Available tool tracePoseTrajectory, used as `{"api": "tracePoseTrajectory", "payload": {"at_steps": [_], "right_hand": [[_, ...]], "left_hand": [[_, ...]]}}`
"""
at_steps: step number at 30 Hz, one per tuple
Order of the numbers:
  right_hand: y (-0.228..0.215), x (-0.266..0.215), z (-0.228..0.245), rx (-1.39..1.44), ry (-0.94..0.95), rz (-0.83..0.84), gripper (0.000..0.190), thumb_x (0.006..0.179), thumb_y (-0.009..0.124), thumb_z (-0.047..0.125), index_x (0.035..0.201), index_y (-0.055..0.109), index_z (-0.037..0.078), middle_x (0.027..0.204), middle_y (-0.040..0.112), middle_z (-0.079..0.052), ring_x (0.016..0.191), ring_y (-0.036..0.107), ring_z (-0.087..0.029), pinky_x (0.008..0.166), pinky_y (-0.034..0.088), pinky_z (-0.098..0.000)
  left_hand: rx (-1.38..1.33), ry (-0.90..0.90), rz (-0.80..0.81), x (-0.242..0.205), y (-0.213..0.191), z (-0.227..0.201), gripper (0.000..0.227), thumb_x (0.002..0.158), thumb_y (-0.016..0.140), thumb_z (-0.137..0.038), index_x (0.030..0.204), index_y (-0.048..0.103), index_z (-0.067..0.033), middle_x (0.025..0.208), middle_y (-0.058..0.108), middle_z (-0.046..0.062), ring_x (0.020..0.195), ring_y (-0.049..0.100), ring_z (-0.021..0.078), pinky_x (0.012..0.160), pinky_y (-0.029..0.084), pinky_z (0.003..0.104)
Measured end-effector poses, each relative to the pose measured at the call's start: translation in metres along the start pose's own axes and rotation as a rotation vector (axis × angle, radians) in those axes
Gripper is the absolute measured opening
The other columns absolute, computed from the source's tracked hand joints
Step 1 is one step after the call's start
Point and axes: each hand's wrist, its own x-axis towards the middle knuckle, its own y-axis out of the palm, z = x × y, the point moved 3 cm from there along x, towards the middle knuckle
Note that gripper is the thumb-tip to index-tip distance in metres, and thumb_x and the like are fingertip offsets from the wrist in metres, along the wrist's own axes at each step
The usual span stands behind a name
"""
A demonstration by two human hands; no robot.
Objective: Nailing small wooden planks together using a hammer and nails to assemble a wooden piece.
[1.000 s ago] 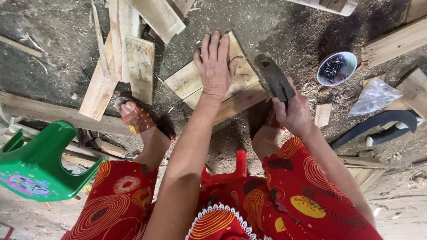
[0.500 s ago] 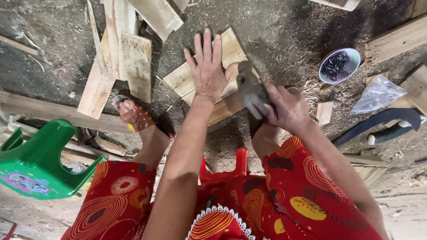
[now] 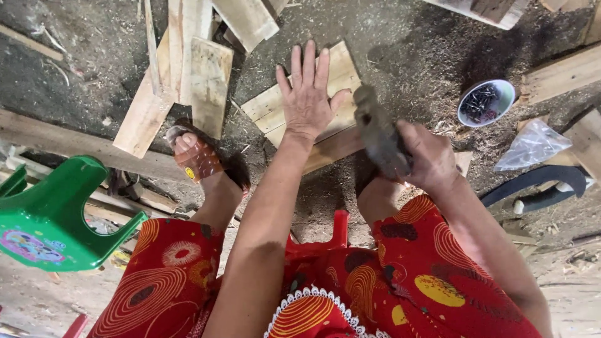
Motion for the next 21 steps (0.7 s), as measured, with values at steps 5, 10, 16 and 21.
{"api": "tracePoseTrajectory", "payload": {"at_steps": [5,10,16,21], "right_hand": [[-0.01,0.048,0.021,-0.097,-0.07,0.266,0.043,0.116,0.052,0.024,0.155,0.034,0.017,0.081,0.06,-0.007,0.048,0.05,-0.013,0.031,0.041,-0.0263],[0.002,0.051,0.012,-0.261,0.025,0.407,0.055,0.114,0.058,0.033,0.16,0.03,0.026,0.082,0.056,0.0,0.048,0.049,-0.007,0.031,0.04,-0.0215],[0.007,0.028,0.016,-0.308,-0.025,0.5,0.078,0.105,0.07,0.033,0.164,0.018,0.033,0.075,0.053,0.001,0.044,0.041,-0.007,0.031,0.032,-0.0213],[-0.016,0.076,0.02,-0.158,0.054,0.545,0.047,0.12,0.038,0.028,0.159,0.012,0.034,0.074,0.059,-0.008,0.036,0.043,-0.011,0.023,0.036,-0.0203]], "left_hand": [[-0.165,0.018,0.117,-0.009,-0.03,0.004,0.08,0.113,0.042,-0.059,0.168,0.0,-0.0174,0.173,-0.004,0.011,0.16,-0.002,0.0332,0.126,-0.001,0.062],[-0.18,0.007,0.138,-0.007,-0.026,0.002,0.081,0.12,0.065,-0.028,0.166,0.0,-0.018,0.174,-0.001,0.011,0.161,0.0,0.0342,0.125,-0.002,0.061],[-0.081,0.032,0.101,-0.008,-0.013,0.001,0.093,0.123,0.039,-0.083,0.169,-0.004,-0.0148,0.174,-0.008,0.013,0.161,-0.006,0.0356,0.126,-0.003,0.063],[-0.197,0.041,-0.118,0.005,0.014,-0.001,0.072,0.114,0.065,-0.004,0.162,0.013,-0.0124,0.169,0.015,0.018,0.157,0.017,0.0433,0.118,0.005,0.067]]}}
